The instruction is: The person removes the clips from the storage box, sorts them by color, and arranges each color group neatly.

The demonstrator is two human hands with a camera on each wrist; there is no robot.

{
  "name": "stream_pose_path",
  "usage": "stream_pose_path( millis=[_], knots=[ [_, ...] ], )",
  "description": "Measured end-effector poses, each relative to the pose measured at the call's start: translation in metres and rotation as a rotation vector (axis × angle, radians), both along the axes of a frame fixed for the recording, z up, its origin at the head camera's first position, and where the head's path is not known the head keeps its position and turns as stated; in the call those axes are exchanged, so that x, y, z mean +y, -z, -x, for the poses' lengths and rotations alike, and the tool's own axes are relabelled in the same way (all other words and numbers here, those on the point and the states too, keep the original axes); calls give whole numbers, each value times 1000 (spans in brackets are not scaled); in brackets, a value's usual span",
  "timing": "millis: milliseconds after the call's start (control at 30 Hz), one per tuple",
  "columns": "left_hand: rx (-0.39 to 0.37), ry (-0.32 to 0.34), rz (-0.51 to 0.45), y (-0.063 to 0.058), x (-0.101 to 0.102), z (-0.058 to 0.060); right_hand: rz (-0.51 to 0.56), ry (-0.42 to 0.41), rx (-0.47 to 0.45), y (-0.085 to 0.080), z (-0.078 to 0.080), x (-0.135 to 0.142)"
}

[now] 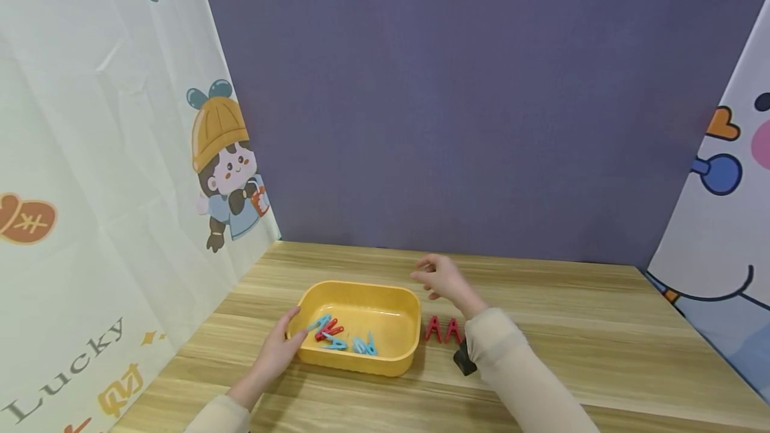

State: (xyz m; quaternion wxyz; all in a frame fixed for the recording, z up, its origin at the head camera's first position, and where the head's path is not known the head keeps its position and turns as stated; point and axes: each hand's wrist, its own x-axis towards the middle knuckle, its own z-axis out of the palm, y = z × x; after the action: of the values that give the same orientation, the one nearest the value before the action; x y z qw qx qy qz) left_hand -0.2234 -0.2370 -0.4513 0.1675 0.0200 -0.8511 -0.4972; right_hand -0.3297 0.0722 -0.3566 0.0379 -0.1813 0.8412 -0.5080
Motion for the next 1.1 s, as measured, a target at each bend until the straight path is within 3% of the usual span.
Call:
stream_pose_path(
  millis=[433,1100],
  knots=[
    [12,-1,-1,0,0,0,10,4,-10,1,-6,-28],
    [-8,-5,-5,-1,0,-1,-9,-49,-13,19,-10,-60]
  ],
)
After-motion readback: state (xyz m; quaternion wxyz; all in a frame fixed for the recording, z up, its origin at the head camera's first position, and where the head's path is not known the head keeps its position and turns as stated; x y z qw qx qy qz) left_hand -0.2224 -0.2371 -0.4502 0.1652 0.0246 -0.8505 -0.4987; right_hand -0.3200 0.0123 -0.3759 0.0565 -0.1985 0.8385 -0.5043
